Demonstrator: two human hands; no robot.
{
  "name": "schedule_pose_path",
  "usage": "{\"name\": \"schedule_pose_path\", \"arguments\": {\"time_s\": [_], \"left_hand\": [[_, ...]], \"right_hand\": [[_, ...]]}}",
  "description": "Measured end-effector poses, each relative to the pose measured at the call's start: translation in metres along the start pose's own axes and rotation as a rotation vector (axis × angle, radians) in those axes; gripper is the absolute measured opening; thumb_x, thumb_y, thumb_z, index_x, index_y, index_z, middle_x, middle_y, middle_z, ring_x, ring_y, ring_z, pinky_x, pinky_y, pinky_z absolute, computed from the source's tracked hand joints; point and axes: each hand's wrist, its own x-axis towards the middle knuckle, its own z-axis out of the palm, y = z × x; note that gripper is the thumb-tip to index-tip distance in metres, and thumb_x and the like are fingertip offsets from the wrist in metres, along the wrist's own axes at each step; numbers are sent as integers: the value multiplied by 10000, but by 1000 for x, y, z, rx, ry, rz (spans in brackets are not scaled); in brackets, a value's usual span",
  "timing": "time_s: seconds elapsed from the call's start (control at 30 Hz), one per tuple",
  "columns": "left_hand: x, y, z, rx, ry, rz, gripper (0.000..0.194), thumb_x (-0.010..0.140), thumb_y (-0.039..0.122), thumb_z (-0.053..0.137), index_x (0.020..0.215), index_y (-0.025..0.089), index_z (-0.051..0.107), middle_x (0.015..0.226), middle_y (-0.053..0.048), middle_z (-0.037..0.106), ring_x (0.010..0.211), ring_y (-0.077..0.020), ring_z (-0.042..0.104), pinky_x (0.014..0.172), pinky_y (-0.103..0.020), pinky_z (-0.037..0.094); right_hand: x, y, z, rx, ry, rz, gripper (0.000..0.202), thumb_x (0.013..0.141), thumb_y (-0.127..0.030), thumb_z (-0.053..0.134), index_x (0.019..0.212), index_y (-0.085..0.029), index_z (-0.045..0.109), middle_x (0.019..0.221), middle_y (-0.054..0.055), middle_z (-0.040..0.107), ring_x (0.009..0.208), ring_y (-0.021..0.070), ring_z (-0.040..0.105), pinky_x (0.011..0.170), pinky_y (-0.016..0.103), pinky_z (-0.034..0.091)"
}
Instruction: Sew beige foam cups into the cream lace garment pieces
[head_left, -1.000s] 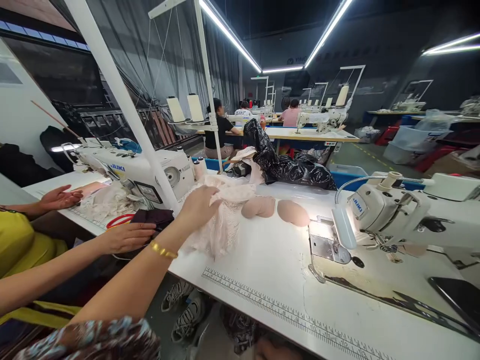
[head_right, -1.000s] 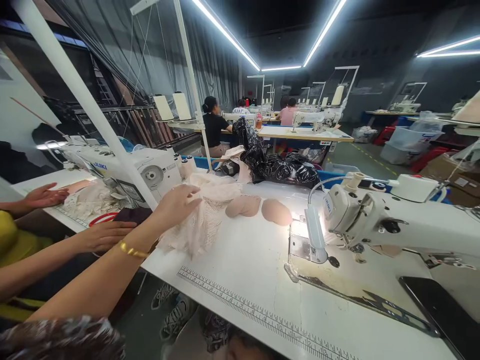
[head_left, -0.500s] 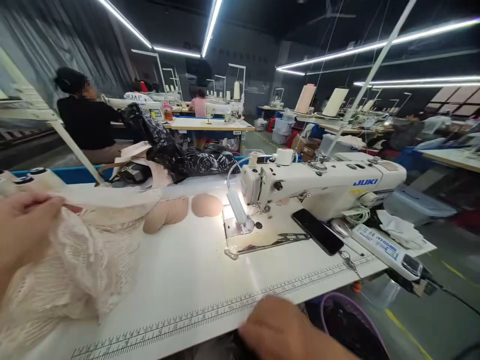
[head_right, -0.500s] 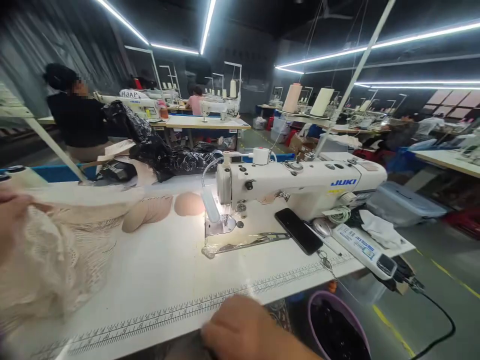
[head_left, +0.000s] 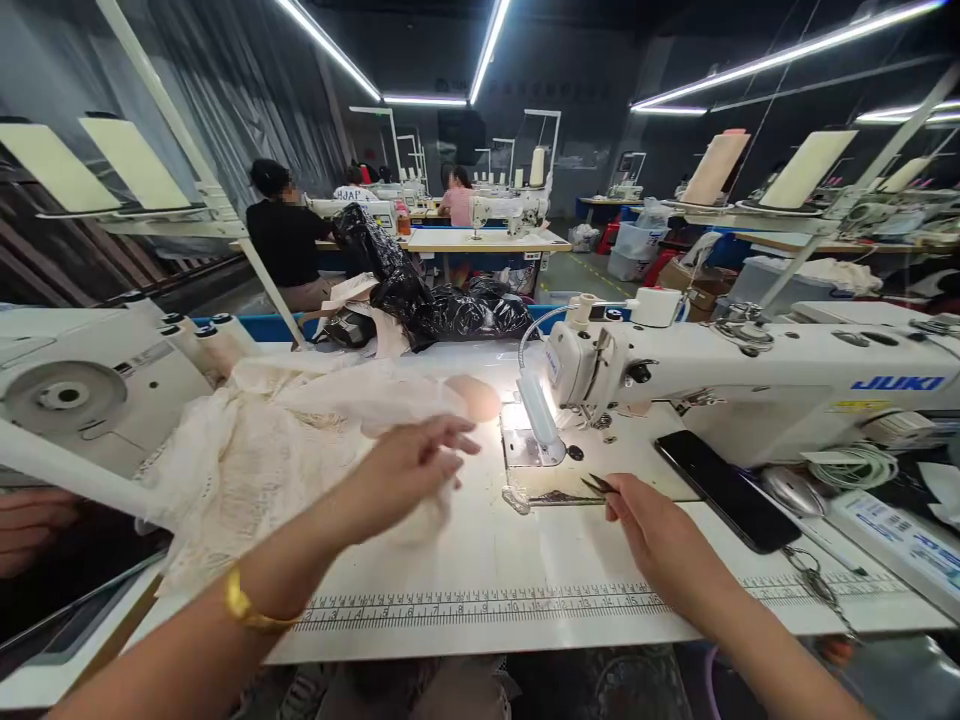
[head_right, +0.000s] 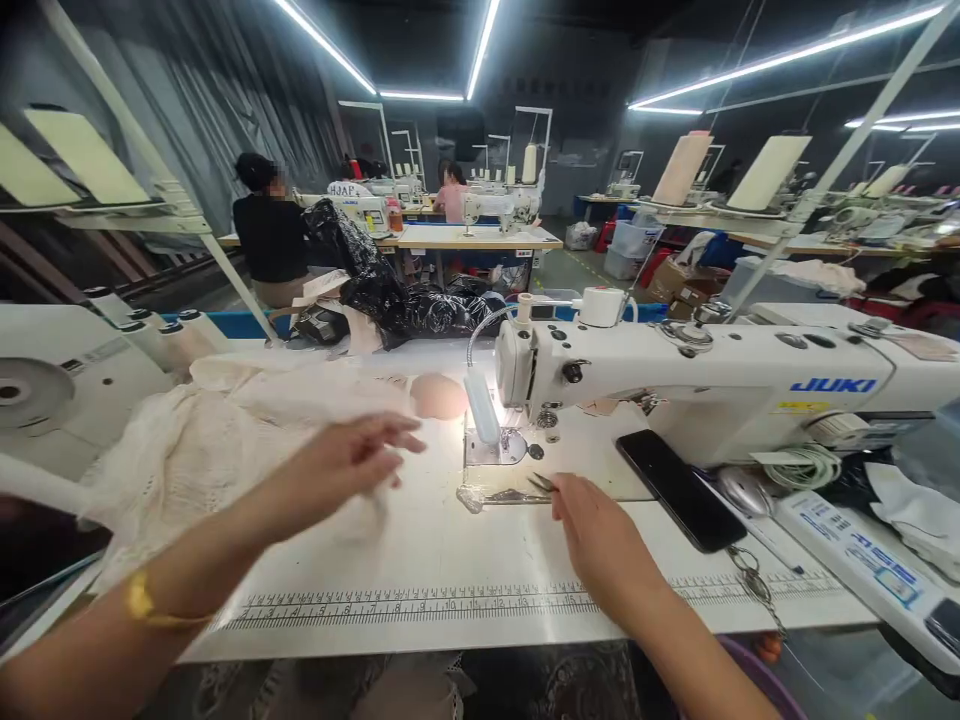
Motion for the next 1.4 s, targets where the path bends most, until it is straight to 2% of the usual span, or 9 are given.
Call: {"name": "schedule_pose_path", "arguments": {"time_s": [0.13,0.37,0.57,0.77,0.87,1.03,1.2,1.3,1.4], "left_hand": [[1,-30,49,-272,-253,-157,660,861,320,718,1488,229,533,1400,-119,665,857,-172,699,849,-356,566],[-4,-35,58,-448,-334,-138,777,830,233,769,1543,258,461,1111,-27,620,828,-147,709,853,-342,551],[-16,-28,10,16,-429,-77,767,867,244,687,1580,323,416,1224,-52,717,774,-159,684,755,-326,542],[-25,-28,-69,725,330,98,485,952,540,594,1357,278,650,1295,-72,724,1163,-320,670,917,-408,554],[-10,-37,-44,755,221,257,453,971,482,597,1371,275,642,1406,-72,678,1301,-328,616,1111,-478,486],[25,-47,32,869,-56,402,574,913,266,684,1460,171,540,1542,-174,554,1427,-385,496,1149,-567,435],[35,-32,64,967,-185,401,162,904,112,564,1015,143,678,1025,-130,699,1004,-324,644,930,-510,499],[27,-19,60,501,-247,315,170,937,187,529,772,182,570,845,-51,611,809,-220,582,755,-368,473],[16,-10,53,-224,-285,48,243,937,432,614,905,192,600,874,-36,623,796,-192,587,728,-318,476]], "right_hand": [[12,-59,3,140,-75,-121,150,1101,-303,474,1169,-209,569,914,48,722,754,214,675,648,311,496],[32,-86,38,-181,51,-284,190,1019,-61,491,1041,-193,625,720,-9,628,658,206,576,662,340,342],[24,-67,23,-200,6,-230,247,1055,-130,445,858,-224,561,677,-19,610,599,181,575,628,330,318],[-7,26,-18,-482,-4,-88,303,1085,-341,398,999,-204,655,841,107,724,700,285,650,654,385,414],[-3,29,-17,-369,4,-68,312,1071,-400,454,1162,-201,677,1136,180,737,968,360,685,787,472,507],[25,-18,7,63,-91,-63,237,1084,-295,459,1200,-220,651,1086,119,720,957,267,698,801,408,588],[41,-37,16,292,-201,40,366,1015,-240,556,1378,-267,597,1340,124,666,1241,314,631,1008,528,556],[44,-44,9,533,-300,163,666,929,-349,727,1540,-329,462,1581,98,508,1491,349,417,1178,599,404],[46,-56,3,940,-372,350,393,957,-498,710,1262,-264,626,1244,83,720,1236,296,626,1072,491,482]]}}
